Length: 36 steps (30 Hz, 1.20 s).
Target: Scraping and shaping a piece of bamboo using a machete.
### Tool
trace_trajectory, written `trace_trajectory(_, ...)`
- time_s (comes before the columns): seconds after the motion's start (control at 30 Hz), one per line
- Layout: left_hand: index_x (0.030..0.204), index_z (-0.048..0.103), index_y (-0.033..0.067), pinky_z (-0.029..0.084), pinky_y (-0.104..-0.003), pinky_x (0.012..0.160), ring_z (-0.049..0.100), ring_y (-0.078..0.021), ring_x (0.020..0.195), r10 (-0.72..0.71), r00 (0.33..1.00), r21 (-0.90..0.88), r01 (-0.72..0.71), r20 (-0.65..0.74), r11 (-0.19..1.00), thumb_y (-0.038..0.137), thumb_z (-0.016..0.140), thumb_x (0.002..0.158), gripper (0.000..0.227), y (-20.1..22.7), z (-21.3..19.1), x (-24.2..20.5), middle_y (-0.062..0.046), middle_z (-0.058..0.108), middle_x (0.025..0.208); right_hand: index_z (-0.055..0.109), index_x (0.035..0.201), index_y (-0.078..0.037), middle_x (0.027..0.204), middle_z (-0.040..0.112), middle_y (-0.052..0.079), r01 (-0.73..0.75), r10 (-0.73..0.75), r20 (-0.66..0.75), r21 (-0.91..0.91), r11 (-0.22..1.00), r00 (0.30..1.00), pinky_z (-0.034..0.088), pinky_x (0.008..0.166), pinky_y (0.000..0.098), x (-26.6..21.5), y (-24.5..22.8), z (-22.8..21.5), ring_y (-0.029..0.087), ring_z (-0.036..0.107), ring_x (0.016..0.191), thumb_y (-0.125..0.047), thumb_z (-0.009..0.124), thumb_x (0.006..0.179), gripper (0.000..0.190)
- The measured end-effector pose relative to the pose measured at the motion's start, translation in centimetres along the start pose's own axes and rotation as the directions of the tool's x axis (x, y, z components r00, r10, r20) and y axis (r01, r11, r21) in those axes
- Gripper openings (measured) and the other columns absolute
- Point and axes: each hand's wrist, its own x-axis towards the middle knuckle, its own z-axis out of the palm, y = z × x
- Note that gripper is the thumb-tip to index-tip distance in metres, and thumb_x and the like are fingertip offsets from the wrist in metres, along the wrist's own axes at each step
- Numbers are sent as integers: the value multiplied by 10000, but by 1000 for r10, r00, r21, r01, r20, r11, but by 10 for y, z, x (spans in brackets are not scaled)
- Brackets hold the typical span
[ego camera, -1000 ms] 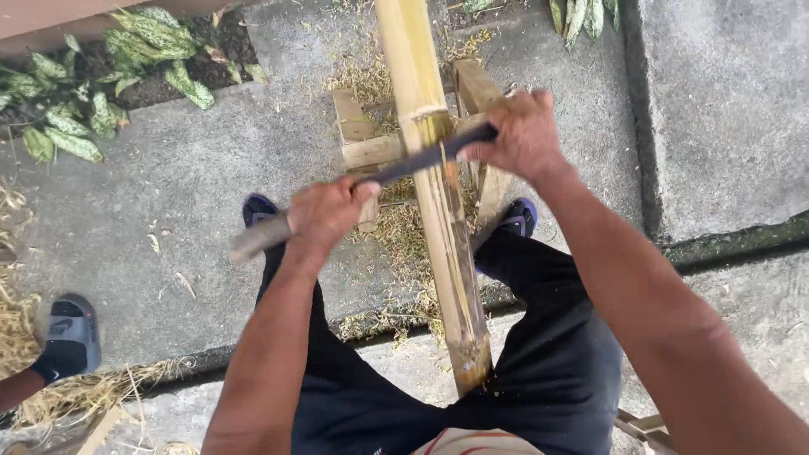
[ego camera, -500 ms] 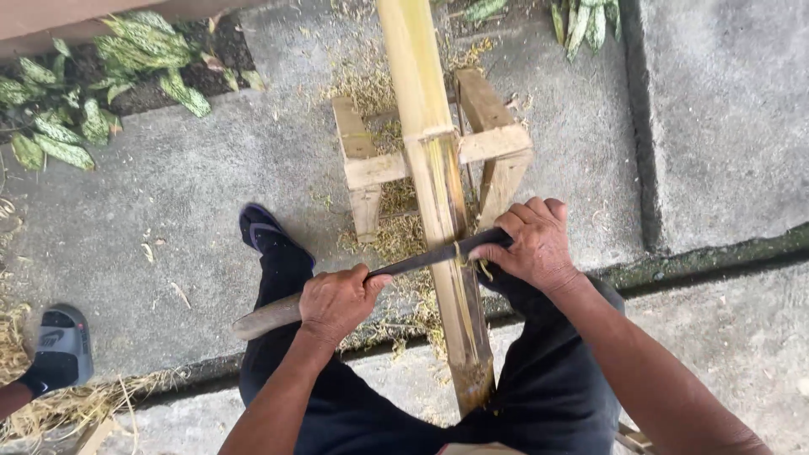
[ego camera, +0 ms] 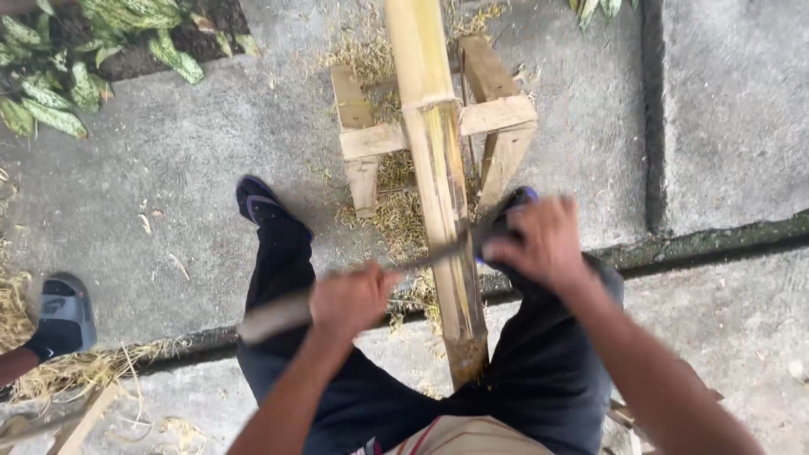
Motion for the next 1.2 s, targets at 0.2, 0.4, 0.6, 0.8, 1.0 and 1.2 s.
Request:
trace_trajectory(0.2, 746, 682, 176, 566, -452, 518, 693, -289, 534, 92, 989, 19, -90, -112, 996, 678, 430, 969, 605, -5, 21, -14, -62, 671, 569, 712, 862, -130, 861, 661, 27, 48, -44, -121, 33, 998, 992, 380, 938, 462, -16, -18, -14, 221, 594, 894, -805, 608, 775, 689)
trace_trajectory(0.4, 951, 695, 205, 529, -415, 579, 608, -160, 531, -125, 992, 34, 124, 29, 992, 769, 256, 987, 716, -42, -64, 127, 9, 568, 591, 746, 820, -241, 777, 602, -27, -13, 36, 92, -232, 973, 995, 365, 943, 414, 175, 21, -17, 186, 504, 844, -858, 547, 780, 650)
trace_trajectory(0.6, 912, 719, 197, 558, -464, 595, 638, -218, 582, -22, 979, 21, 26, -202, 999, 771, 261, 965, 737, -49, -41, 123, -28, 586, 607, 707, 807, -207, 814, 607, -32, 80, -90, -17, -317, 945, 996, 370, 981, 415, 169, 5, -36, 190, 536, 930, -889, 590, 747, 694)
trace_trajectory(0.8, 722, 654, 168, 565, -441, 508, 660, -240, 494, 124, 988, 40, -121, -87, 992, 691, 306, 1001, 688, -21, 32, -3, -38, 624, 539, 724, 871, -158, 893, 676, 14, 4, -9, -58, -82, 997, 998, 366, 949, 462, -16, -33, -19, 217, 582, 913, -787, 655, 751, 644)
trace_trajectory(1.0, 826, 665, 189, 568, -453, 518, 679, -239, 526, 57, 998, 43, -59, 35, 997, 733, 294, 977, 675, -31, 2, 46, -48, 638, 571, 729, 801, -164, 795, 637, -2, -57, 65, 39, -176, 983, 997, 377, 893, 448, 37, -16, -17, 204, 551, 845, -832, 634, 697, 683)
trace_trajectory(1.2, 961, 719, 197, 551, -483, 660, 684, -256, 675, -31, 977, 56, 44, -212, 997, 759, 331, 988, 683, -53, -70, 153, -58, 672, 673, 735, 844, -208, 866, 640, -17, 63, -70, -17, -252, 966, 997, 355, 959, 424, 199, 41, -16, 213, 511, 973, -859, 582, 801, 670)
